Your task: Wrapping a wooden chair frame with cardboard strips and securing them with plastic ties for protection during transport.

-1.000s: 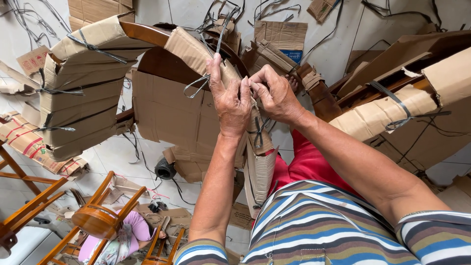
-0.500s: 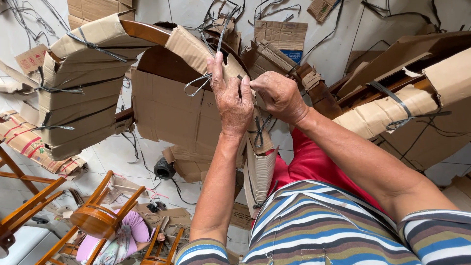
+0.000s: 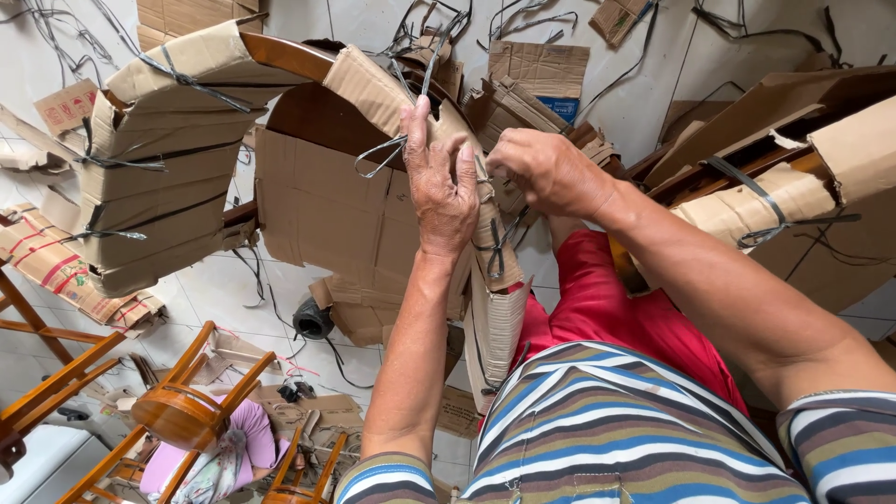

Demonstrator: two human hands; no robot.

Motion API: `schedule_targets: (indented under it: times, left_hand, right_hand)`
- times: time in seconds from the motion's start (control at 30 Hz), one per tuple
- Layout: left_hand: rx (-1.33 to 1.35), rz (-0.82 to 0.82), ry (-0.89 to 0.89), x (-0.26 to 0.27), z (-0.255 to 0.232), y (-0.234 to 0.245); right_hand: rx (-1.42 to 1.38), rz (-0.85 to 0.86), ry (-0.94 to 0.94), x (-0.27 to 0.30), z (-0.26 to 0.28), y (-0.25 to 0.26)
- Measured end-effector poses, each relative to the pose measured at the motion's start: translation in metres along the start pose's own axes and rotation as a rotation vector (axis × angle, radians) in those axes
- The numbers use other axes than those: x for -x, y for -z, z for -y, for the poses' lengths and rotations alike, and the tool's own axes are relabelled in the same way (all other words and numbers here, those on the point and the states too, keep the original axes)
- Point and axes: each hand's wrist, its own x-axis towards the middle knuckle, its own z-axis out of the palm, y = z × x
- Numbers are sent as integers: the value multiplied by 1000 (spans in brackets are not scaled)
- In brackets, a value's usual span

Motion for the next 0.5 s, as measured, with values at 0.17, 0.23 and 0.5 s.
schedule_targets:
  times: [0.17,0.23,0.5]
  left_hand:
    - [-39,-8,-55,2,1,11]
    - [-79,-23,-78,6,0,14]
    - [-423,-254,-275,45,9,4]
  right_hand:
    - [-260,39,-145,-6,-4,1]
    - [-314,45,-187,-8,-4,1]
    - [-597,123,-419,-9,13,8]
